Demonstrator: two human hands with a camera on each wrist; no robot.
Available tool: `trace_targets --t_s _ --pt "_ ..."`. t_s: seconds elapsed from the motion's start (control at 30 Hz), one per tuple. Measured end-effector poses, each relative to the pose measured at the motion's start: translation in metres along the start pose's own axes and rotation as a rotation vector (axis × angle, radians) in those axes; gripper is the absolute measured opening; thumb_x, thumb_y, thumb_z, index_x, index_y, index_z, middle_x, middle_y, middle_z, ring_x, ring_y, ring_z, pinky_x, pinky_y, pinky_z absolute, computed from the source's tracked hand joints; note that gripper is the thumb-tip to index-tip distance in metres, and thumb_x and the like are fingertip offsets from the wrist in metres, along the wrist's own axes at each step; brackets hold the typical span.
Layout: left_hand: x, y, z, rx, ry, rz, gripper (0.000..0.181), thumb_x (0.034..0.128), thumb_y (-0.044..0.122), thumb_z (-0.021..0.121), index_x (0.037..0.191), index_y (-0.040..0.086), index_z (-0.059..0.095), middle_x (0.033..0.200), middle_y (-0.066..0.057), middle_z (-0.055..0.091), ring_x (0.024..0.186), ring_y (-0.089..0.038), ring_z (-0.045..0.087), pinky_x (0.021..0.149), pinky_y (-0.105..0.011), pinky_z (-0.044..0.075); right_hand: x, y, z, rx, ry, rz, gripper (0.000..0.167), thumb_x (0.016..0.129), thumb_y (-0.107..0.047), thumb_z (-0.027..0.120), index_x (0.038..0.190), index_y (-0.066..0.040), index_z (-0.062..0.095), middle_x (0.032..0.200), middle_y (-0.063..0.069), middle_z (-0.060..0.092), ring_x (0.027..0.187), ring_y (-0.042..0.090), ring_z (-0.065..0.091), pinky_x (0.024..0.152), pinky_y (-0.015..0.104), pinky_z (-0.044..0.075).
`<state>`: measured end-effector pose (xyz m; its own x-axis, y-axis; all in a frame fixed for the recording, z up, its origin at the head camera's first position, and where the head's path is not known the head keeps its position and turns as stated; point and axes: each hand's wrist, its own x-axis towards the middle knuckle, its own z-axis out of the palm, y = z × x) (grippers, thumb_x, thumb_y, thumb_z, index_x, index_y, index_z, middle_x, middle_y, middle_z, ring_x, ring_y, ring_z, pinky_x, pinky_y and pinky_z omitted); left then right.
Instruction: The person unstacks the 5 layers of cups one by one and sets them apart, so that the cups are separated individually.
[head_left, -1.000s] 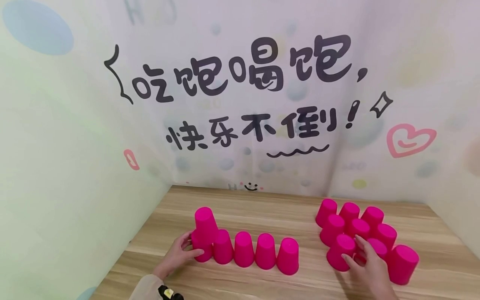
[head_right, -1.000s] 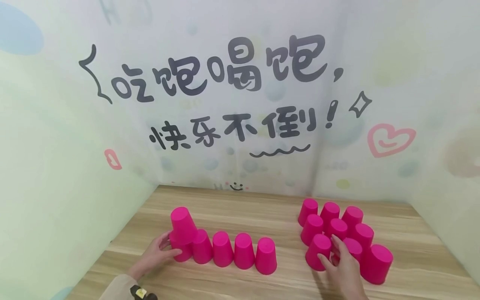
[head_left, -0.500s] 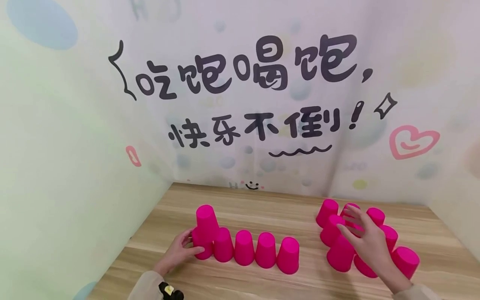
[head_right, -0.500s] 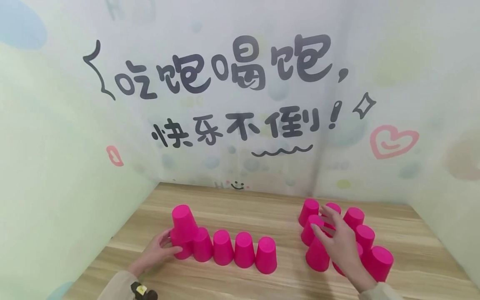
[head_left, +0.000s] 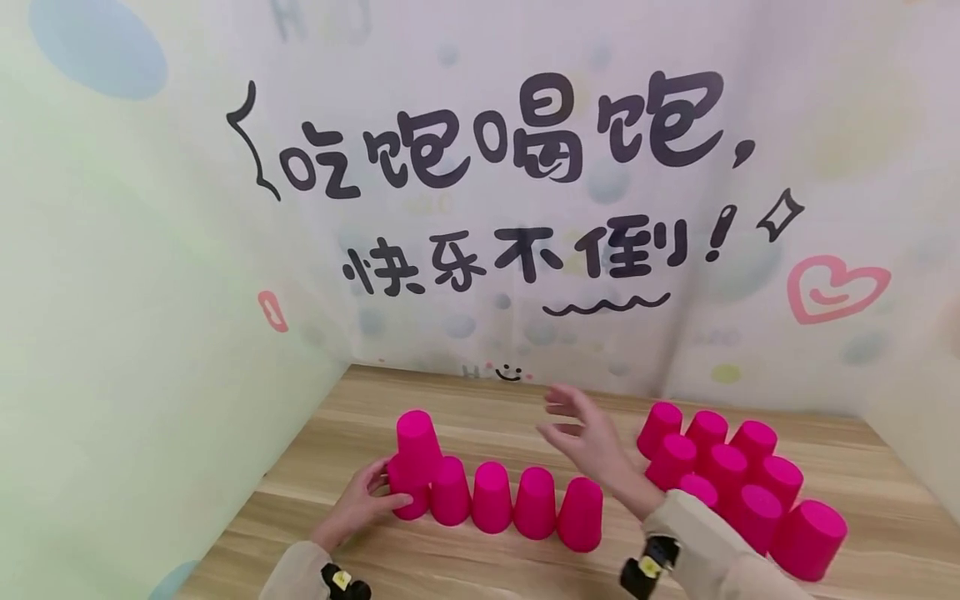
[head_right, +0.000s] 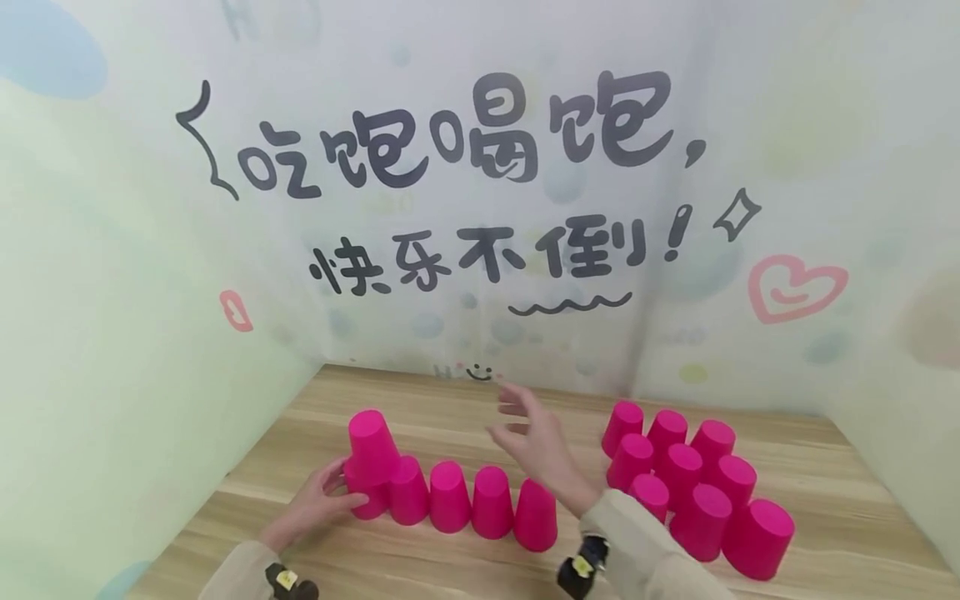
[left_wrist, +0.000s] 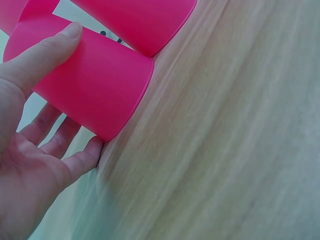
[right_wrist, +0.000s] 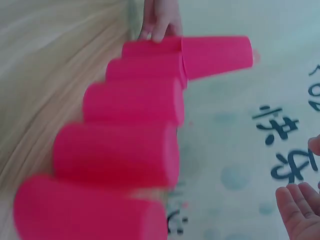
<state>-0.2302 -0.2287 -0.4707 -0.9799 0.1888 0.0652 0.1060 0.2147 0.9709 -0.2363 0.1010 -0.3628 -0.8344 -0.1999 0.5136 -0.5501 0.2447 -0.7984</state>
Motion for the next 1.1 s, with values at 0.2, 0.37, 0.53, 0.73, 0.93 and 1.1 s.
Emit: trace_targets --t_s 0.2,0.37,0.53,0.73,0.93,1.1 --pt "0.0 0.0 -0.001 0.001 -0.008 0.016 0.06 0.0739 0.007 0.071 0.125 -0.005 0.041 0.118 -0.02 0.049 0.107 -0.034 0.048 0.084 -0.034 0.045 0.014 -0.007 0.056 0.072 -0.233 0.037 0.058 0.077 -0.006 0.068 0.126 0.002 0.039 0.117 0.019 0.052 0.105 0.033 0.052 0.082 0.043 0.046" --pt "0.001 -0.001 -0.003 0.02 0.004 0.01 0.061 0.0734 0.008 0.071 0.125 -0.003 0.042 0.118 -0.019 0.05 0.106 -0.033 0.049 0.084 -0.033 0.045 0.016 -0.009 0.101 0.11 -0.332 0.096 0.06 0.079 -0.015 0.067 0.129 -0.002 0.037 0.124 0.014 0.047 0.112 0.029 0.047 0.087 0.041 0.043" --pt "0.002 -0.003 -0.002 0.017 -0.01 0.021 0.062 0.0737 0.01 0.071 0.126 -0.003 0.041 0.119 -0.021 0.049 0.107 -0.035 0.048 0.084 -0.036 0.046 0.017 -0.011 0.128 0.066 -0.311 0.133 0.064 0.078 -0.019 0.069 0.132 -0.007 0.035 0.127 0.01 0.045 0.114 0.027 0.044 0.088 0.039 0.043" --pt "0.0 -0.004 -0.002 0.012 -0.015 0.017 0.062 0.0737 0.01 0.071 0.126 -0.003 0.041 0.119 -0.022 0.049 0.107 -0.036 0.048 0.085 -0.037 0.045 0.016 -0.003 0.14 0.013 -0.289 0.135 0.067 0.076 -0.02 0.071 0.132 -0.007 0.035 0.12 0.008 0.051 0.11 0.025 0.048 0.086 0.038 0.045" --pt "0.001 -0.002 -0.001 0.016 -0.008 0.016 0.06 0.0744 0.009 0.071 0.126 -0.003 0.042 0.118 -0.02 0.049 0.107 -0.034 0.048 0.085 -0.036 0.045 0.015 0.004 0.142 0.027 -0.279 0.117 0.058 0.077 -0.018 0.07 0.126 -0.007 0.041 0.112 0.006 0.054 0.103 0.021 0.051 0.081 0.028 0.048" --pt "0.001 -0.001 -0.001 0.021 -0.002 0.015 0.06 0.0741 0.008 0.071 0.126 -0.004 0.041 0.118 -0.02 0.05 0.105 -0.033 0.049 0.082 -0.032 0.046 0.019 0.0 0.137 0.047 -0.273 0.143 0.058 0.077 -0.018 0.07 0.126 -0.006 0.043 0.112 0.006 0.054 0.103 0.021 0.052 0.08 0.028 0.048"
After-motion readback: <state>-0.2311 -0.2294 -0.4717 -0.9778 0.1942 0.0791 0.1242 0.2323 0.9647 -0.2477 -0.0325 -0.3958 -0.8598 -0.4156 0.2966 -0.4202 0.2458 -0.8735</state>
